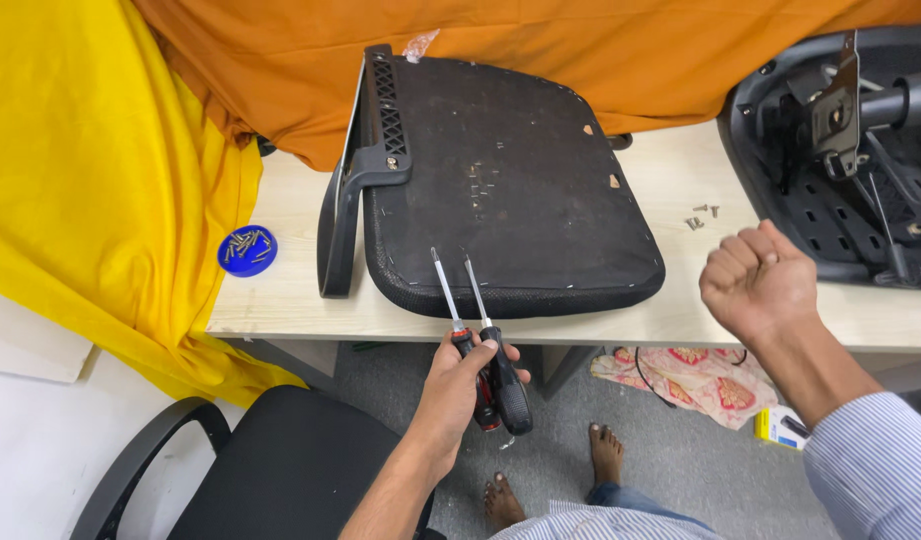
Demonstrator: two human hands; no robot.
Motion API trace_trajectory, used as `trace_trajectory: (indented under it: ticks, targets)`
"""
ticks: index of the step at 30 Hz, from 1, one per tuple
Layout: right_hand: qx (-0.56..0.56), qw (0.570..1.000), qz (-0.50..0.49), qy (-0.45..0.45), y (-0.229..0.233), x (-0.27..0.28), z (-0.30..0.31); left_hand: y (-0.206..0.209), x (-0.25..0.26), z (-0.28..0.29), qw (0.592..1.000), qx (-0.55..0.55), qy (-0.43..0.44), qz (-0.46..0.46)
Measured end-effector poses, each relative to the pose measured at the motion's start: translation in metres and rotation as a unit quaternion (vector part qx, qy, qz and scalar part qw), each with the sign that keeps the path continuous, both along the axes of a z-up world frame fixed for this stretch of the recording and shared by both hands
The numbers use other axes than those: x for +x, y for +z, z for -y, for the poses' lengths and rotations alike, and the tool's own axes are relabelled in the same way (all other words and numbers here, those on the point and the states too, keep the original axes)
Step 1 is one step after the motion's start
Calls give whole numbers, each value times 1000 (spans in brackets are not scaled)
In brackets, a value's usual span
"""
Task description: The person uses a screwdriver to tighten screws on a black plastic bracket attached to a chair seat. They repeatedly insert and tighten screws at multiple positions along the bracket.
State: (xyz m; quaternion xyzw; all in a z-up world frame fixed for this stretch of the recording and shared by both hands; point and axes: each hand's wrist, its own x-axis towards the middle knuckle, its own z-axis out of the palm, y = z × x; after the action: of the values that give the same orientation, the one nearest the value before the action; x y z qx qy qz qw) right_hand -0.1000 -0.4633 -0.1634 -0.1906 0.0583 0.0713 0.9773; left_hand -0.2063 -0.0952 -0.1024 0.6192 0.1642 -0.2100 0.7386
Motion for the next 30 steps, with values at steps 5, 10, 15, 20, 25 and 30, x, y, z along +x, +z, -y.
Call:
trace_trajectory:
  ticks: [5, 10, 15, 20, 25, 30]
  targets:
    - [91, 989, -49, -107, 23, 38, -11, 10, 7, 10, 1000, -6, 31, 1]
    - [111, 992, 58, -19, 25, 52, -12, 17, 19, 33, 999, 19, 39, -13]
    - [1, 990, 132, 52, 24, 61, -1, 20, 32, 60, 998, 24, 56, -17]
    - [-152, 981, 104, 65, 34, 68, 19, 24, 47, 86, 997, 6, 81, 7]
    - [-272, 960, -5, 66, 39, 72, 47, 25, 58, 112, 991, -1, 130, 9]
    - [-366, 919, -88, 116, 30, 78, 69, 20, 69, 141, 983, -13, 178, 41]
